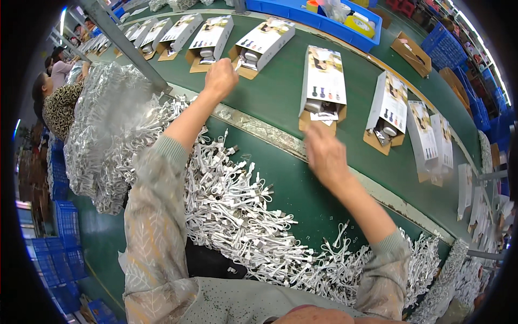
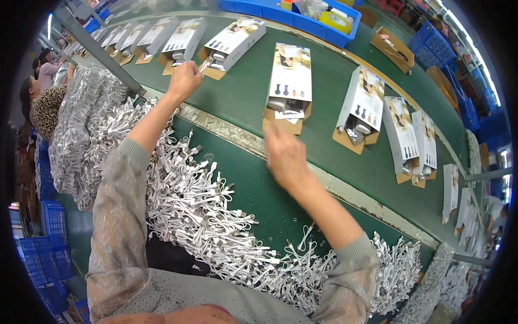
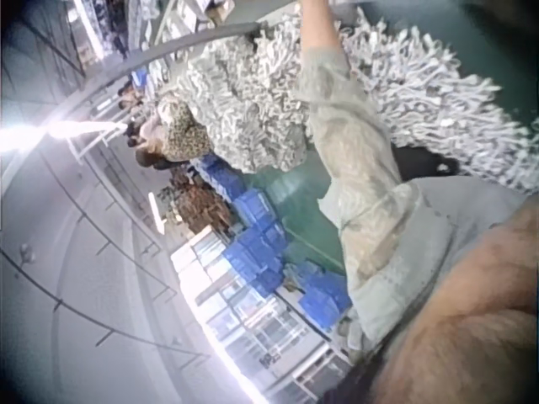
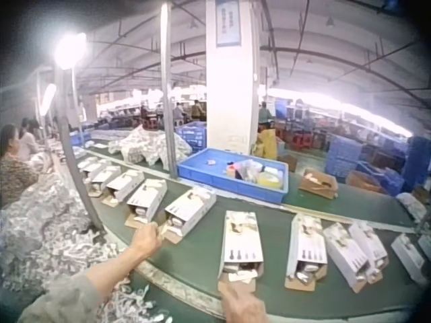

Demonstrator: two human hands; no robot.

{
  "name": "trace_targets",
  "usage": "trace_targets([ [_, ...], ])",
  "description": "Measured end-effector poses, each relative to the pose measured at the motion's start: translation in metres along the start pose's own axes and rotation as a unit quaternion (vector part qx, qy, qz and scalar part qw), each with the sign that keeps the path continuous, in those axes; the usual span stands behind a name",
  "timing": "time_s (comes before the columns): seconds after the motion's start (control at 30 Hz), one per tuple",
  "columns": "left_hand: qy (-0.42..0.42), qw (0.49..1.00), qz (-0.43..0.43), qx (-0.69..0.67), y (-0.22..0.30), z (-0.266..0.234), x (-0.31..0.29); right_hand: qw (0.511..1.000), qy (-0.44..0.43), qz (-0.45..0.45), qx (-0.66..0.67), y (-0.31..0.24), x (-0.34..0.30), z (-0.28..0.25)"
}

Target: The person picks up a white cable from a pile, folds it by hand, and places it into a cardboard box on a conveyor belt. This process is repeated for multiple cables and boxes throughout the video.

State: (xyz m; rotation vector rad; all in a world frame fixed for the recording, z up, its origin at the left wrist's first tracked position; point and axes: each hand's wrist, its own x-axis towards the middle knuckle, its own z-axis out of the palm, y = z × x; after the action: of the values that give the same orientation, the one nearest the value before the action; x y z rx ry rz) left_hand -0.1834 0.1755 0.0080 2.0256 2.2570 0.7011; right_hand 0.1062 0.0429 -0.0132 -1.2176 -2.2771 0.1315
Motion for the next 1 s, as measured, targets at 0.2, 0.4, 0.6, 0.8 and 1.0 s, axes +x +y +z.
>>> trace_targets([
  [0.2,0.006,1.000,-0.015,0.012,-0.006,0.051,0.044,0.933,-0.197,-0.073,0.292,-0.088,-0.038,-0.019],
  [0.4,-0.081,0.975,0.188,-0.085,0.040,0.058,0.004,0.931,-0.255,-0.100,0.243,-0.096,-0.048,-0.006],
  [0.6,-0.354,0.896,0.259,-0.067,0.053,-0.035,-0.105,0.912,-0.355,0.040,0.201,-0.062,-0.041,-0.046],
  [0.8,-0.519,0.825,0.200,-0.105,0.070,-0.064,-0.181,0.859,-0.360,0.226,0.285,-0.048,-0.057,-0.083],
  [1.0,-0.415,0.883,0.190,-0.114,0.063,-0.063,-0.191,0.844,-0.256,0.323,0.343,-0.041,-0.071,-0.096],
])
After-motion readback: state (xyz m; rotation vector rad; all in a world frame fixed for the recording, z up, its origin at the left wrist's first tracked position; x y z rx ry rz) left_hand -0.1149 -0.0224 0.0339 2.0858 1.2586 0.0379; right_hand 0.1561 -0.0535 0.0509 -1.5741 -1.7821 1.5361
